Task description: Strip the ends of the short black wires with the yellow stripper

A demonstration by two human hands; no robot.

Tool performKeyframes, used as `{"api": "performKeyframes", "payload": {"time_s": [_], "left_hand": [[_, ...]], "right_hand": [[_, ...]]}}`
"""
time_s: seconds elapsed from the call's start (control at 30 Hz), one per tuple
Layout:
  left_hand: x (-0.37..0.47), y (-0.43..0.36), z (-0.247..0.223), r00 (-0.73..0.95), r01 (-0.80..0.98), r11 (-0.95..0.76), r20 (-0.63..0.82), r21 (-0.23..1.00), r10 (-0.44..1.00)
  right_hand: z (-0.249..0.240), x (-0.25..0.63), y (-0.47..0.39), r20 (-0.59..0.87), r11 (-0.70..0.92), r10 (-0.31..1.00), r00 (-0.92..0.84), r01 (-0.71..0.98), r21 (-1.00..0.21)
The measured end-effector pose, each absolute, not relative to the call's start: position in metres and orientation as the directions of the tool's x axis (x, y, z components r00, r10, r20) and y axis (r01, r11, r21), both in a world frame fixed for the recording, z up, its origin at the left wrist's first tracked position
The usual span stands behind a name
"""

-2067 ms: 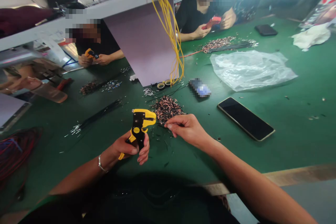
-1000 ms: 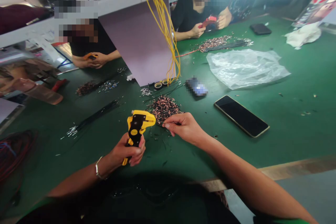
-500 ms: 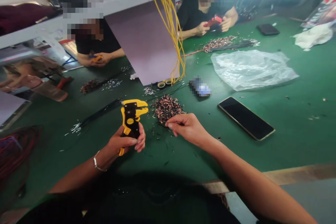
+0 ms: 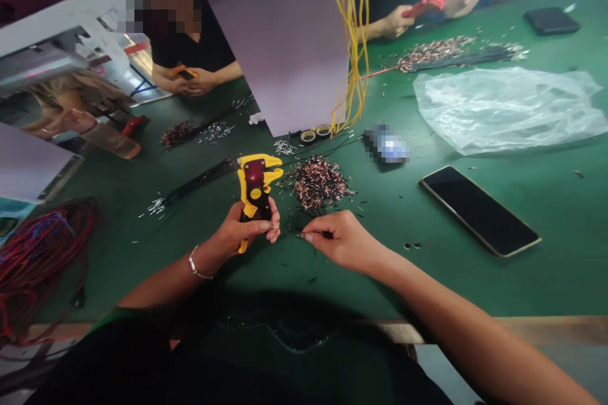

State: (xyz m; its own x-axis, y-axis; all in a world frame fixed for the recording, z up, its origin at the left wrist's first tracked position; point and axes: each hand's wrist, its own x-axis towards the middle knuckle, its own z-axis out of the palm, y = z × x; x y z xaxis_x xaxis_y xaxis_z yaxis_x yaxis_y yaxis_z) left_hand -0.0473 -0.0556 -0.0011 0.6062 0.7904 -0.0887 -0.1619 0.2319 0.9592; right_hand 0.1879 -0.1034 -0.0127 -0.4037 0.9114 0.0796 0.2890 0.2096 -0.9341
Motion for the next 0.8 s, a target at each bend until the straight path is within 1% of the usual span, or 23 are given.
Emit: {"api": "performKeyframes", "payload": {"time_s": [0.1,0.27,0.37,0.47,0.57,0.7,0.8], "left_hand": [[-0.0459,-0.0573,-0.0002,0.61,-0.154,0.24,-0.099,0.959,0.786],[-0.0458,-0.0558,-0.0023,0.617,-0.168,0.267,-0.11,0.949,0.779],[-0.0465,-0.0553,-0.0052,0.583,-0.206,0.273,-0.106,0.94,0.806],[-0.0472,-0.0553,-0.0078,0.557,-0.22,0.282,-0.117,0.934,0.822],[-0.0486,-0.0544,-0.0086,0.574,-0.156,0.241,-0.11,0.958,0.811],[-0.0511,-0.0531,-0.0067,0.584,-0.045,0.12,-0.071,0.992,0.808],[-0.0518,-0.0523,-0.0039,0.586,-0.011,0.068,-0.048,0.998,0.809]], "right_hand": [[-0.0142,0.1857,-0.1042,0.071,0.222,0.898,-0.435,0.306,-0.926],[-0.0121,0.1874,-0.1027,0.056,0.204,0.905,-0.421,0.316,-0.927],[-0.0107,0.1907,-0.1027,0.058,0.192,0.922,-0.383,0.323,-0.927],[-0.0127,0.1926,-0.1028,0.002,0.115,0.952,-0.307,0.351,-0.929],[-0.0141,0.1924,-0.1015,-0.023,0.073,0.963,-0.269,0.342,-0.937],[-0.0115,0.191,-0.1004,-0.027,0.049,0.978,-0.208,0.352,-0.935],[-0.0115,0.191,-0.0997,-0.029,0.04,0.982,-0.188,0.353,-0.935]]}}
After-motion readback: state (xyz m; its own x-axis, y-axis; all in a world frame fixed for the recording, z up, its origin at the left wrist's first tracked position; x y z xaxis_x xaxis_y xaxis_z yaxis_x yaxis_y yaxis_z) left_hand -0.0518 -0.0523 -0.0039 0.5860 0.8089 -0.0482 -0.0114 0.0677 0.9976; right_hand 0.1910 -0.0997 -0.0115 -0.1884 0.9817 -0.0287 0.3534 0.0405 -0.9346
